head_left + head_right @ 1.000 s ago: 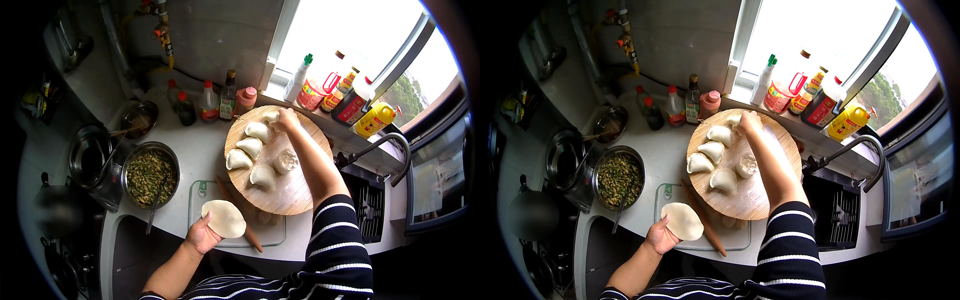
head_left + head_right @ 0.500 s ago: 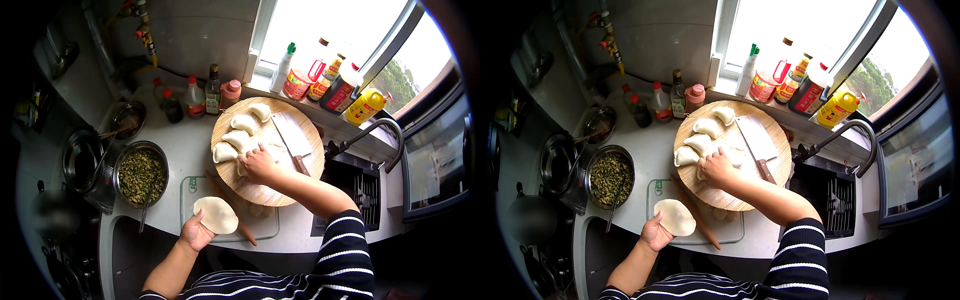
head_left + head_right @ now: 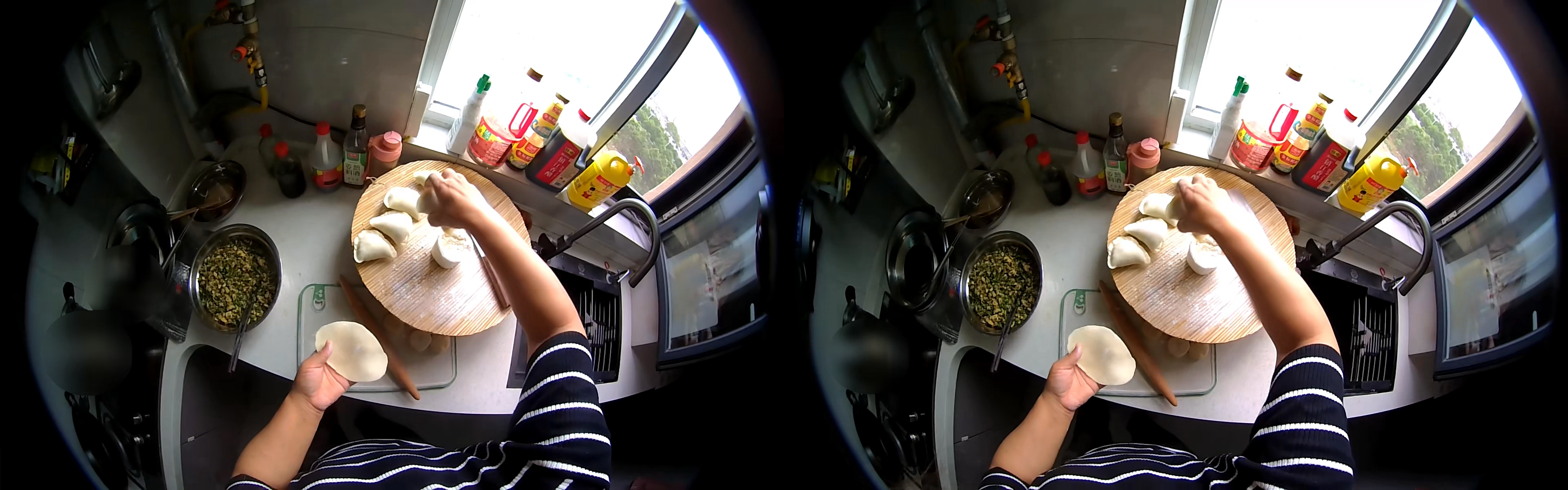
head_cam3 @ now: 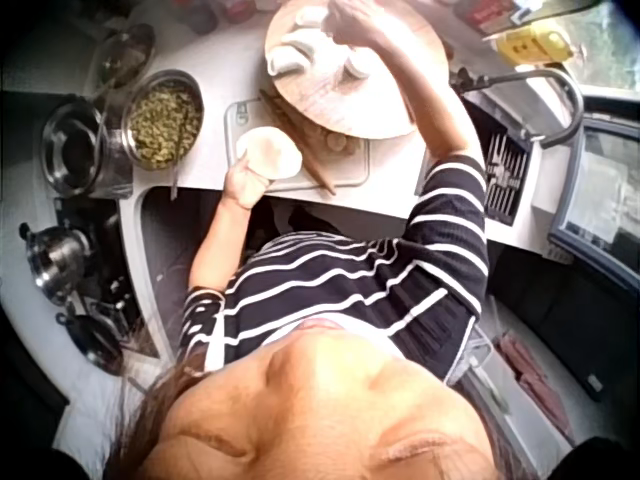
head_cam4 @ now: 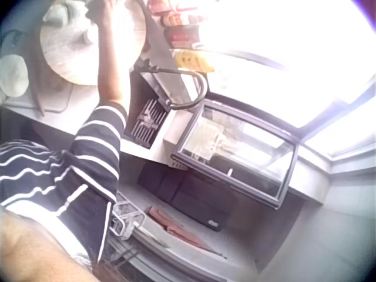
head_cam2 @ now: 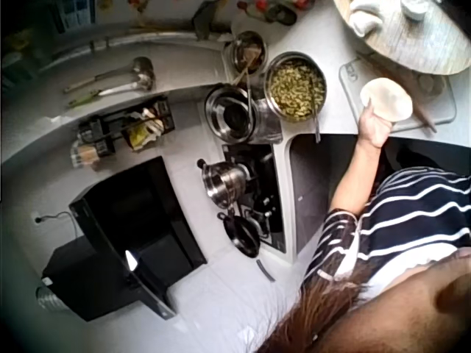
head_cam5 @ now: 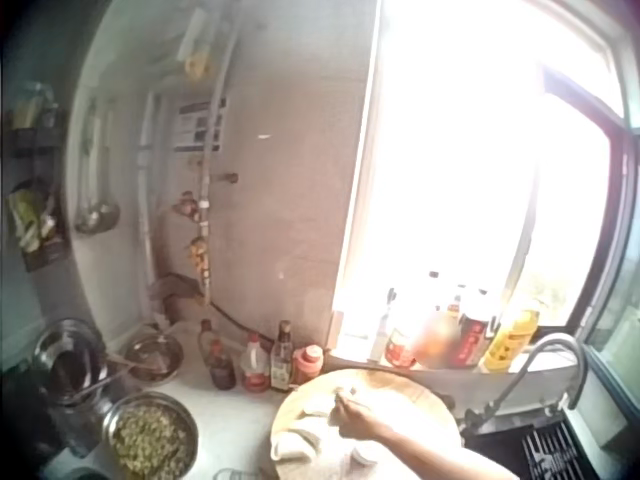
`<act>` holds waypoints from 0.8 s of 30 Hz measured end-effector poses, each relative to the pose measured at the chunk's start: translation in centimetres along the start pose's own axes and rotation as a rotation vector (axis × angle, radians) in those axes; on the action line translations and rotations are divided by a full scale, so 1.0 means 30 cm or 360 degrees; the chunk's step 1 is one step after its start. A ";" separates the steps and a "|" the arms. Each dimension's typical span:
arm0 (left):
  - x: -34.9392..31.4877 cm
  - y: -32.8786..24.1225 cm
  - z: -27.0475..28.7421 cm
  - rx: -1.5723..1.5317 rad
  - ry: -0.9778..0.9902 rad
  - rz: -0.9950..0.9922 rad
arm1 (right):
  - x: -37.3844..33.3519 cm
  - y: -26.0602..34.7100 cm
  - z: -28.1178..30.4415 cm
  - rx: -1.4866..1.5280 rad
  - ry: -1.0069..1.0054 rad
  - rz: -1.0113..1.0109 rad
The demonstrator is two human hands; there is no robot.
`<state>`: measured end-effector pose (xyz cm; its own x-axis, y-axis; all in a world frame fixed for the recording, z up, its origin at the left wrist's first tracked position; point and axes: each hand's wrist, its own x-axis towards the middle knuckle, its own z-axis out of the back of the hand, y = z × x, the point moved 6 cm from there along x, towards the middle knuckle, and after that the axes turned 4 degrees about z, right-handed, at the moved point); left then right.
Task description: The person rolls pieces of dough on a cutting board using a wooden pin, pours oil from a large bottle into a wok on a stove, and washes a metal pot in a sink.
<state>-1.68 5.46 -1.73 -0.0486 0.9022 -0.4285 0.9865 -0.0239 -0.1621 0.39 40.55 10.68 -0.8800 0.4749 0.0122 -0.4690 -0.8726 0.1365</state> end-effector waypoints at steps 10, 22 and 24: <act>0.317 0.063 -0.255 0.0060 0.0118 0.0211 | 0.077 -0.218 -0.251 -0.0220 0.0460 -0.0125; 0.384 -0.005 -0.264 0.0920 -0.0450 -0.0021 | -0.381 0.060 0.147 0.0065 -0.0634 0.0250; 0.326 -0.051 -0.237 0.1001 -0.0612 -0.0199 | -0.493 0.100 0.137 0.0212 -0.0676 0.0234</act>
<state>-2.54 17.37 0.65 -0.3197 0.7028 -0.6355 0.6999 -0.2769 -0.6584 12.30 31.37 14.97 -0.8144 0.3766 0.4415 -0.3036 -0.9249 0.2289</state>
